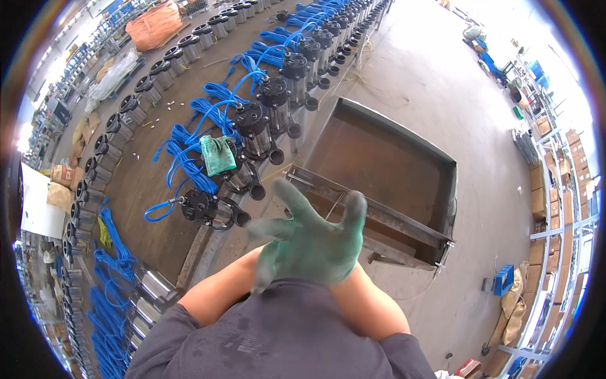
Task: The person puts on gloves and tests submersible pumps by picking them up from a line, attaching them to a testing rig, and lowering them into a tray of liquid.
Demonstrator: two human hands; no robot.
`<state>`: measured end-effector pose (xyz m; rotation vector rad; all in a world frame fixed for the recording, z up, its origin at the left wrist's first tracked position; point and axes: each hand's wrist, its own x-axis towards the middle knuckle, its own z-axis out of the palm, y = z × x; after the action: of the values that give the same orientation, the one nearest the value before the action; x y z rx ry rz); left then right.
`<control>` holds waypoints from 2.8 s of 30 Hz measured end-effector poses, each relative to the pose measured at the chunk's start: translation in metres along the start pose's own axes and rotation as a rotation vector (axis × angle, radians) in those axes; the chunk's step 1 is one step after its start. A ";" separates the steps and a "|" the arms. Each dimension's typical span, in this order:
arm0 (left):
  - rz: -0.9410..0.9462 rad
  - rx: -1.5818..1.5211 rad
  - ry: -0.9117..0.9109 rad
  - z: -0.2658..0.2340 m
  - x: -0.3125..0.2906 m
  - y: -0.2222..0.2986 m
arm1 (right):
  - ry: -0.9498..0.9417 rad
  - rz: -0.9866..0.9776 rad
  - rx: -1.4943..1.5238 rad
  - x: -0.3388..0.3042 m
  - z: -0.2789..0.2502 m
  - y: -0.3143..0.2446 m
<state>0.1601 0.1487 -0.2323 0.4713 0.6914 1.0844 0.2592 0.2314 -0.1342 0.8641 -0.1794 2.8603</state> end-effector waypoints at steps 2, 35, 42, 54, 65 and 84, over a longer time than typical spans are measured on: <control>0.089 0.112 -0.148 0.008 0.010 0.003 | 0.061 -0.008 -0.052 0.008 0.023 0.000; 0.617 0.495 1.306 -0.125 -0.042 0.132 | 1.063 0.097 -0.950 -0.074 -0.004 -0.032; 0.563 0.837 1.301 -0.181 -0.054 0.138 | 1.033 0.111 -0.918 -0.077 -0.013 -0.027; 0.747 -0.059 0.127 0.011 -0.053 0.144 | 1.031 -0.006 -1.367 -0.067 0.021 -0.011; 0.340 0.197 0.519 0.018 -0.007 0.068 | 0.730 0.190 -2.393 -0.035 0.012 -0.010; 0.430 0.977 0.525 0.012 -0.015 0.025 | 1.110 0.416 -1.524 -0.080 -0.023 -0.012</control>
<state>0.1486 0.1447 -0.2037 1.2298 1.6554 1.2332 0.3148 0.2382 -0.1972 -1.0278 -1.9895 1.9425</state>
